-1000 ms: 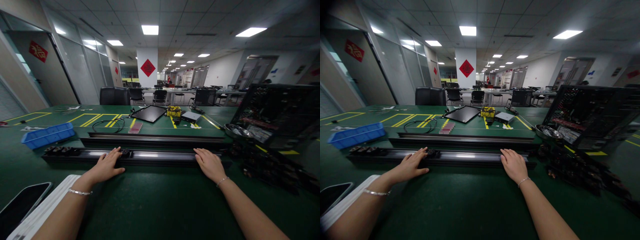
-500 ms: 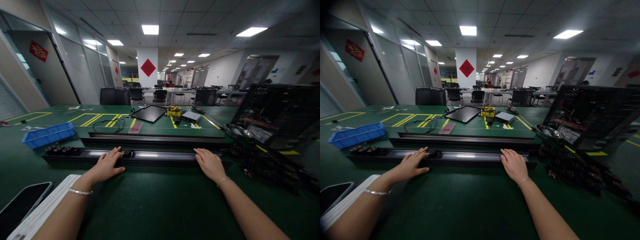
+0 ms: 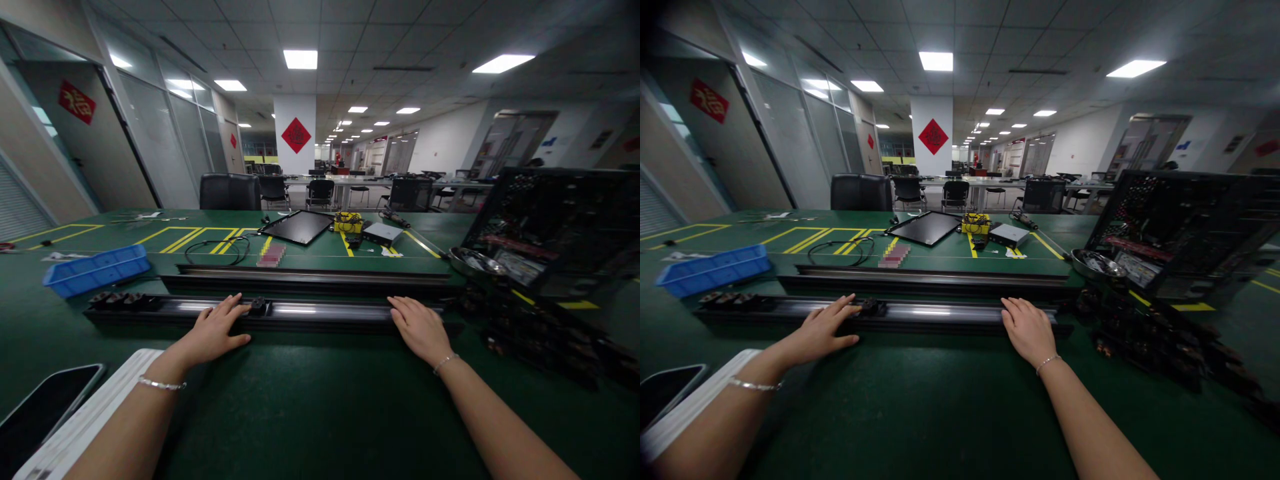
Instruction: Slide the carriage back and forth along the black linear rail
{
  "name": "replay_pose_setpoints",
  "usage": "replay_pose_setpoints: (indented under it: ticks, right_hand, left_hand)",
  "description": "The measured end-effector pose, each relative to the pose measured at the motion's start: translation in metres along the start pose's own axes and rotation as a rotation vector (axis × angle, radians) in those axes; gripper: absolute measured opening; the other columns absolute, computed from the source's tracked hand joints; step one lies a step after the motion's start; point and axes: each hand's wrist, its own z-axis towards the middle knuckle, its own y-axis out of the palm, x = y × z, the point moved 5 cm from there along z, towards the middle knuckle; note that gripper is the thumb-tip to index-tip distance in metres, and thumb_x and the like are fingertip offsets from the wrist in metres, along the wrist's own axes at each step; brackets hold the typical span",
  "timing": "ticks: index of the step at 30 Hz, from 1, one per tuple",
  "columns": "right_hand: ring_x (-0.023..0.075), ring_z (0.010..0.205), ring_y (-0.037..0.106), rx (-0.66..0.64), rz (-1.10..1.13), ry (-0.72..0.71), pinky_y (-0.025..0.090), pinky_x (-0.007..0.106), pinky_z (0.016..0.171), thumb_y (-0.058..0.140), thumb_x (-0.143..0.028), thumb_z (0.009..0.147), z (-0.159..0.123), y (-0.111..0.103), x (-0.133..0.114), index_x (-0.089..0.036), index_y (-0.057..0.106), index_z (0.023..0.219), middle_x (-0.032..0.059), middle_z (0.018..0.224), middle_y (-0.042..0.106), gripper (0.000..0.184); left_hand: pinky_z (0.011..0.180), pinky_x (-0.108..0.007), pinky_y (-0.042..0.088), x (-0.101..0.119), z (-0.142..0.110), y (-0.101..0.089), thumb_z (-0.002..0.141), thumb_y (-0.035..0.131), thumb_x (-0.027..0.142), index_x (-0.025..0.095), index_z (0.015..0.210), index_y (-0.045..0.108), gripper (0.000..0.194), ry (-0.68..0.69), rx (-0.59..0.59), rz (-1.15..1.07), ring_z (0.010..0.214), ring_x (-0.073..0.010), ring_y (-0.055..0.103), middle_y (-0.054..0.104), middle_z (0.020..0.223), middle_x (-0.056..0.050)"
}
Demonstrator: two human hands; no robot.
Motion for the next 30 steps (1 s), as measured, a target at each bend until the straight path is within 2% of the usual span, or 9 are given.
replay_pose_setpoints:
  ticks: [17, 30]
  right_hand:
    - [0.0207, 0.122, 0.044, 0.000, 0.002, 0.001, 0.035, 0.040, 0.097, 0.024, -0.039, 0.091, 0.0006, 0.0028, 0.0022, -0.025, 0.053, 0.126, 0.0031, 0.130, 0.053, 0.048]
    - [0.0206, 0.123, 0.043, -0.012, 0.009, 0.012, 0.035, 0.040, 0.097, 0.023, -0.040, 0.091, 0.0004, 0.0021, 0.0022, -0.024, 0.052, 0.127, 0.0023, 0.131, 0.053, 0.048]
  left_hand:
    - [0.104, -0.058, 0.019, 0.0041, -0.0003, -0.0003, 0.076, 0.049, 0.051, 0.032, 0.136, 0.039, 0.064, -0.013, -0.008, 0.021, 0.136, -0.0322, 0.022, 0.018, 0.152, -0.009]
    - [0.103, -0.062, 0.015, 0.0070, -0.0006, 0.0002, 0.075, 0.050, 0.051, 0.030, 0.135, 0.040, 0.064, -0.021, -0.013, -0.004, 0.137, -0.0340, 0.016, 0.017, 0.152, -0.010]
